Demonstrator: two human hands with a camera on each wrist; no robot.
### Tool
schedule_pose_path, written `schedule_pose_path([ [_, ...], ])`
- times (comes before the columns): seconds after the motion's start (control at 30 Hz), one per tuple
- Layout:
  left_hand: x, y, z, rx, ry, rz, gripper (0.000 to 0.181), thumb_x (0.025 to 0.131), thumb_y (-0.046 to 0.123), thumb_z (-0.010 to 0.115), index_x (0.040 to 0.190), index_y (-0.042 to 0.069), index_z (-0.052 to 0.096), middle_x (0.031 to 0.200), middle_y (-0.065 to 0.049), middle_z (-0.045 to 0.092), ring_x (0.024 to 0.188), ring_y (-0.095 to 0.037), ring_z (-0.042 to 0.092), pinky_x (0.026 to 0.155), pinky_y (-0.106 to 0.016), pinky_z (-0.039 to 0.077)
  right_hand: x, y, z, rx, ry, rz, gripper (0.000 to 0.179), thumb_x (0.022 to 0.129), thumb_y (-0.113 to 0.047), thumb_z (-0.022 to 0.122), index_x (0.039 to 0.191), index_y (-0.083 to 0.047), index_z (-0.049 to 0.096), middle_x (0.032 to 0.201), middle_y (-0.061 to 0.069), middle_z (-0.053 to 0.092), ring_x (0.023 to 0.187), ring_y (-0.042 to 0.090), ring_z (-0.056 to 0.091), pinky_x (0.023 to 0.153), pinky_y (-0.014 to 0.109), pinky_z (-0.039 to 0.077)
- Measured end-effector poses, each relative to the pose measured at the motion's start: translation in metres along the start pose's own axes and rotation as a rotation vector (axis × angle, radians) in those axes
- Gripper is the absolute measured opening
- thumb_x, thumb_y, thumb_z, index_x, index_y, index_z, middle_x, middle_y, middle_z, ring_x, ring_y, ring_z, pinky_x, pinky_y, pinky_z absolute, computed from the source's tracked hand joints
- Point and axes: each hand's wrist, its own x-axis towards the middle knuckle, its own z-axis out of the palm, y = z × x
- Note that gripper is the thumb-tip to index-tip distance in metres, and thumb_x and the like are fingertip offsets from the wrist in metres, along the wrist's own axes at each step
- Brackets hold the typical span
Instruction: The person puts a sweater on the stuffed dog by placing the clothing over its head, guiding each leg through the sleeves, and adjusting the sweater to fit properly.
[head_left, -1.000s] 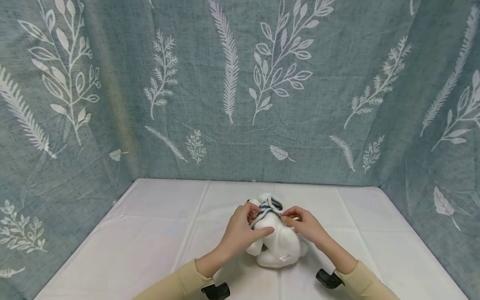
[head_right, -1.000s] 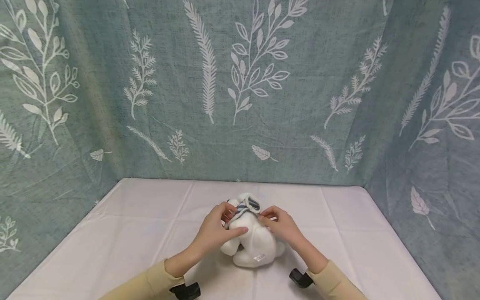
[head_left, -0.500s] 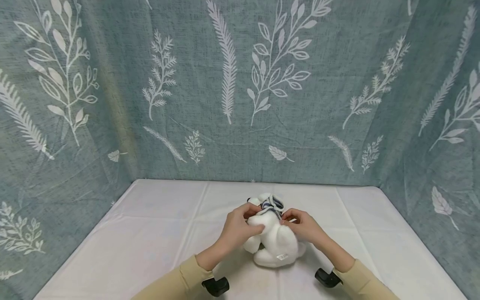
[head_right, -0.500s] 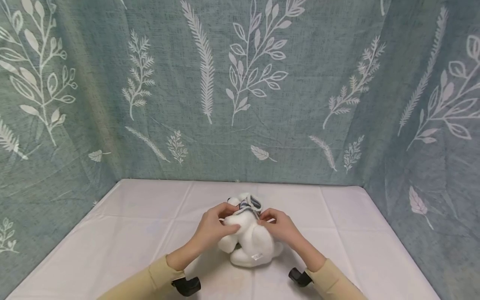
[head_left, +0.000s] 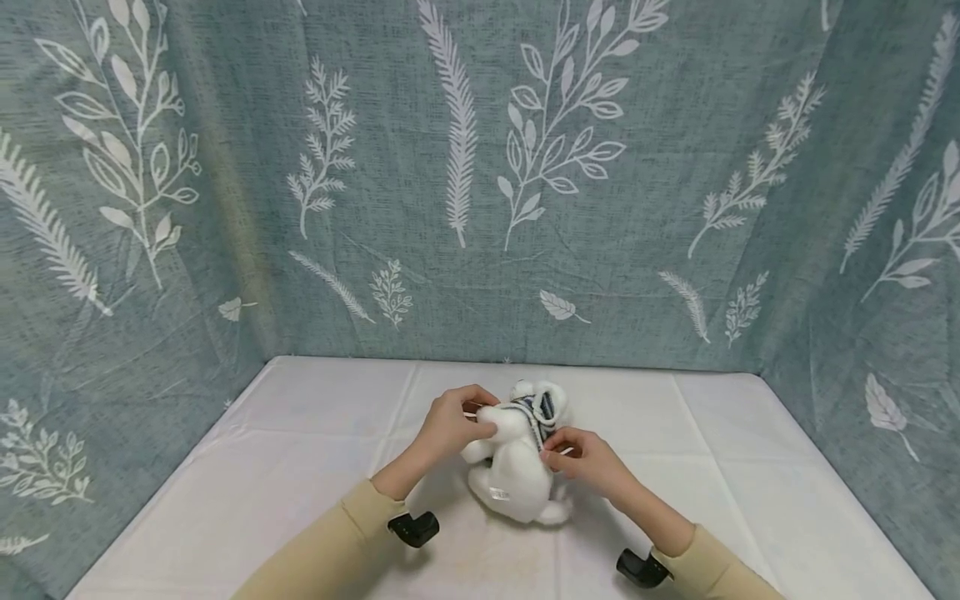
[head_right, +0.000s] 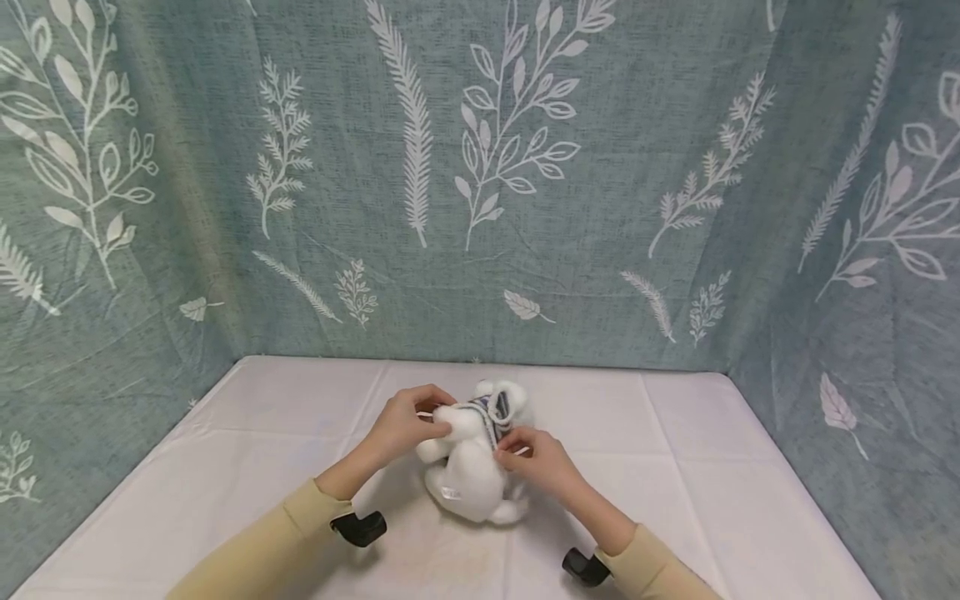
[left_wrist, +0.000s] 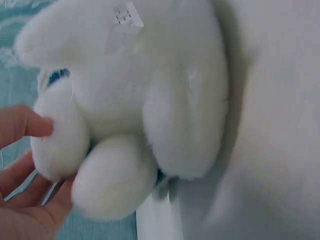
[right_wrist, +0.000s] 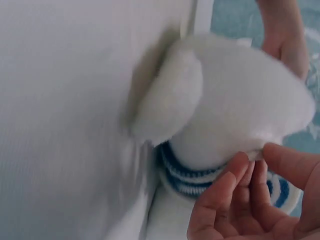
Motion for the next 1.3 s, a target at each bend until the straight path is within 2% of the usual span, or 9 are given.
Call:
schedule_pose_path([
  [0.23,0.010,-0.014,-0.014,-0.020,-0.063,0.011,0.027,0.082,0.008,0.070,0.108,0.016,0.069,0.111,-0.004,0.066,0.104,-0.024,0.062,0.082,-0.036,0.053,-0.003,-0.010,0.013,0.046,-0.028,-0.017,0.025,0.089,-0.024,0.066,0.105,-0.005,0.066,0.098,0.006,0.066,0.080,0.018,0.063,0.067,0.032,0.049],
  [0.37,0.009,-0.010,-0.019,-0.021,-0.108,0.046,0.029,0.084,0.009,0.070,0.112,0.016,0.067,0.115,-0.004,0.065,0.106,-0.024,0.060,0.087,-0.035,0.051,-0.002,-0.010,0.005,0.035,-0.034,-0.003,0.026,0.090,-0.026,0.065,0.107,-0.006,0.067,0.094,0.007,0.068,0.083,0.022,0.064,0.070,0.037,0.051],
  [0.47,0.007,-0.003,-0.020,-0.007,-0.124,0.082,0.031,0.084,0.010,0.070,0.115,0.015,0.066,0.117,-0.002,0.064,0.107,-0.022,0.059,0.090,-0.035,0.050,0.002,-0.006,-0.007,0.002,0.012,-0.011,0.022,0.090,-0.024,0.064,0.105,-0.007,0.068,0.091,0.010,0.070,0.085,0.025,0.065,0.071,0.039,0.051],
  [0.63,0.008,0.006,-0.020,0.012,-0.096,0.135,0.029,0.084,0.015,0.071,0.114,0.017,0.067,0.117,-0.001,0.066,0.110,-0.023,0.059,0.093,-0.037,0.048,0.015,0.001,-0.026,-0.014,0.140,-0.016,0.014,0.090,-0.015,0.063,0.102,-0.008,0.068,0.093,0.011,0.071,0.085,0.025,0.066,0.069,0.039,0.051],
  [0.7,0.010,0.007,-0.018,0.015,-0.078,0.143,0.027,0.085,0.018,0.072,0.111,0.018,0.068,0.114,-0.001,0.067,0.109,-0.022,0.060,0.092,-0.037,0.048,0.022,0.003,-0.030,-0.003,0.163,-0.006,0.015,0.090,-0.014,0.063,0.103,-0.008,0.068,0.094,0.009,0.072,0.086,0.024,0.067,0.070,0.040,0.051],
  [0.87,0.016,0.006,-0.009,0.017,-0.085,0.157,0.023,0.084,0.019,0.072,0.108,0.017,0.071,0.110,0.001,0.068,0.107,-0.019,0.061,0.089,-0.034,0.050,0.035,0.003,-0.025,0.001,0.141,0.014,0.018,0.089,-0.013,0.064,0.105,-0.006,0.069,0.090,0.006,0.073,0.084,0.019,0.068,0.076,0.044,0.052],
  [1.0,0.019,0.006,-0.002,0.033,-0.095,0.191,0.018,0.084,0.017,0.072,0.102,0.018,0.073,0.105,0.003,0.068,0.100,-0.016,0.062,0.084,-0.030,0.051,0.042,-0.001,-0.018,-0.056,0.163,0.033,0.020,0.087,-0.014,0.066,0.105,-0.006,0.070,0.091,0.005,0.073,0.083,0.014,0.068,0.076,0.039,0.053],
  [1.1,0.018,0.007,0.001,0.036,-0.082,0.209,0.014,0.084,0.017,0.072,0.098,0.018,0.073,0.102,0.002,0.068,0.097,-0.016,0.063,0.084,-0.031,0.051,0.044,-0.005,-0.017,-0.122,0.173,0.057,0.020,0.086,-0.015,0.068,0.104,-0.006,0.071,0.090,0.005,0.073,0.081,0.015,0.067,0.071,0.033,0.053],
  [1.3,0.016,0.006,-0.001,-0.004,-0.079,0.173,0.005,0.086,0.019,0.071,0.089,0.016,0.072,0.098,0.002,0.067,0.094,-0.015,0.062,0.086,-0.033,0.051,0.050,-0.007,-0.016,-0.196,0.142,0.070,0.015,0.083,-0.015,0.070,0.095,-0.006,0.073,0.081,0.002,0.071,0.071,0.010,0.063,0.063,0.028,0.050],
])
